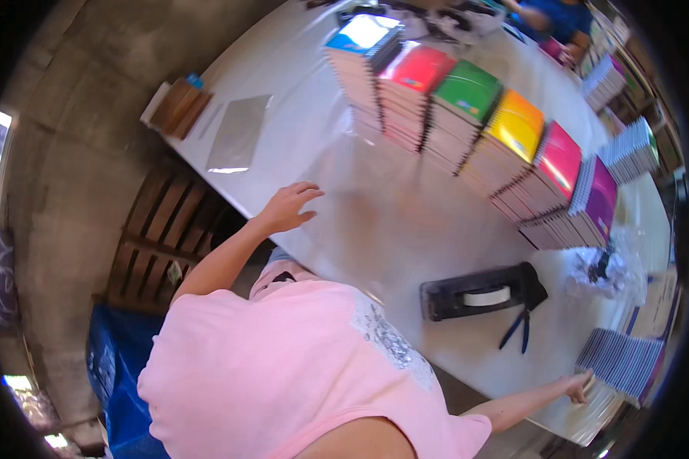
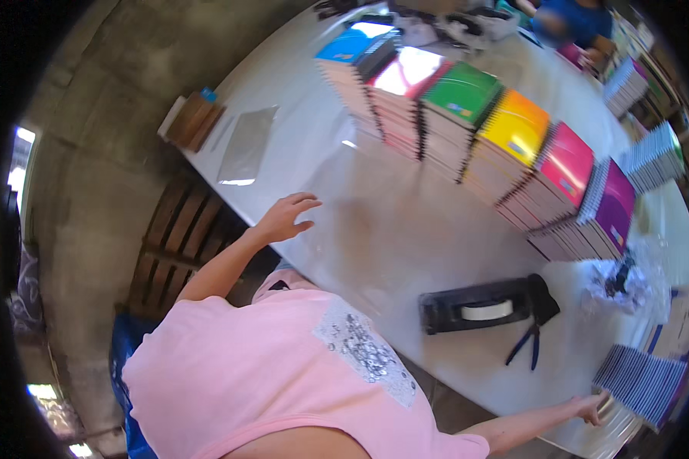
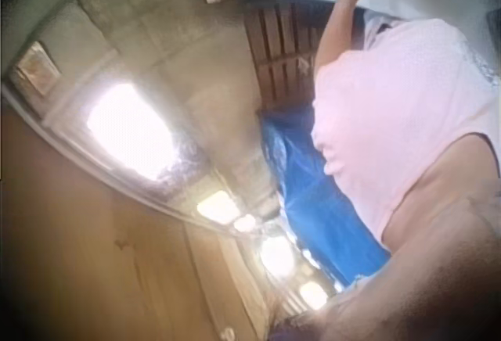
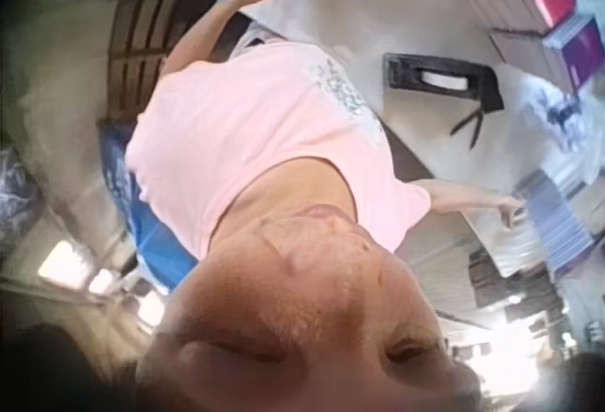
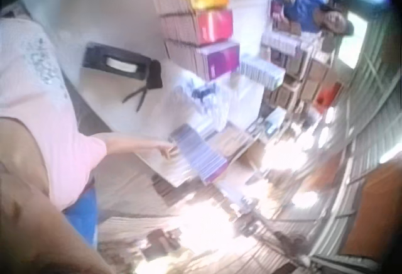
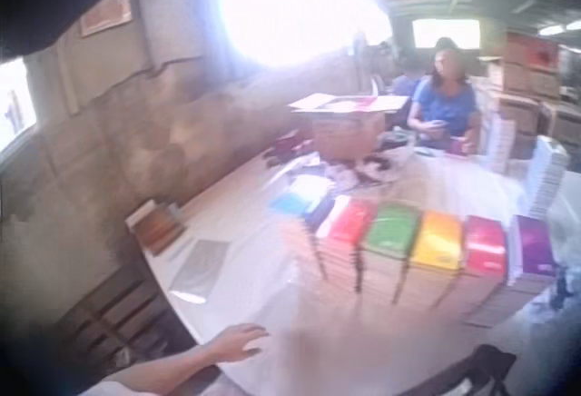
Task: The person collects various colored spiral notebooks from stacks, places them inside a clear plastic bag, and seals the bag using tape from a dispenser.
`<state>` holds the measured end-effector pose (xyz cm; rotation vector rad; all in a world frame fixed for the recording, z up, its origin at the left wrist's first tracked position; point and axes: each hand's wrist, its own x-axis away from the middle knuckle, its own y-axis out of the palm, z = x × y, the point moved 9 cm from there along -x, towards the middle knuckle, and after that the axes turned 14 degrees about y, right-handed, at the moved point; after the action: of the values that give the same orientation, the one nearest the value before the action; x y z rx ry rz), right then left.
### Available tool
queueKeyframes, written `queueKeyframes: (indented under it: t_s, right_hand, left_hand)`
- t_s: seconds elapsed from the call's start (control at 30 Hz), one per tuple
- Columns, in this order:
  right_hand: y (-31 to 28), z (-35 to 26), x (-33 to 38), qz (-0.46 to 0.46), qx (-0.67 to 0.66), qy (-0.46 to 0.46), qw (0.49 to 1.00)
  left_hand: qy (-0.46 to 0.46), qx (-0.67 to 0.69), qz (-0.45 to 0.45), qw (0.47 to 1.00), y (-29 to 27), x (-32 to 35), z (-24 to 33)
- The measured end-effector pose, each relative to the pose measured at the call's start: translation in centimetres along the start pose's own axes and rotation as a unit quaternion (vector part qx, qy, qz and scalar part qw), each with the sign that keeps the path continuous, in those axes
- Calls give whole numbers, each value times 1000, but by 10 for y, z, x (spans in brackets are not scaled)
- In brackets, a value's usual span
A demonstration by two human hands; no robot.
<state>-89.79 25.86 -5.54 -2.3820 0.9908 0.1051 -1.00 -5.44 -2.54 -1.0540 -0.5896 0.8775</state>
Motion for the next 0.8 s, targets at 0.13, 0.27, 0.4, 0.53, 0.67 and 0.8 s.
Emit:
queueKeyframes:
  t_s: [0.13, 0.27, 0.4, 0.53, 0.67, 0.8]
  right_hand:
    - [-110, -152, 126, -204, -285, -134, 927]
    - [-179, -253, 234, -370, -421, -251, 789]
    - [-244, -323, 416, -531, -420, -296, 674]
    - [-339, -360, 666, -645, -366, -494, 455]
    - [-360, -363, 807, -459, -167, -726, 484]
    - [-325, -353, 840, -536, -153, -695, 455]
  left_hand:
    - [21, -107, -42, 993, 24, 27, -22]
    - [38, -106, -51, 992, 49, 28, -29]
    - [8, -71, -106, 992, 52, 29, -15]
    - [21, -12, -28, 999, 36, 34, -27]
    - [57, 13, 70, 996, -25, 11, -37]
    - [66, 236, 179, 953, -84, -12, -61]
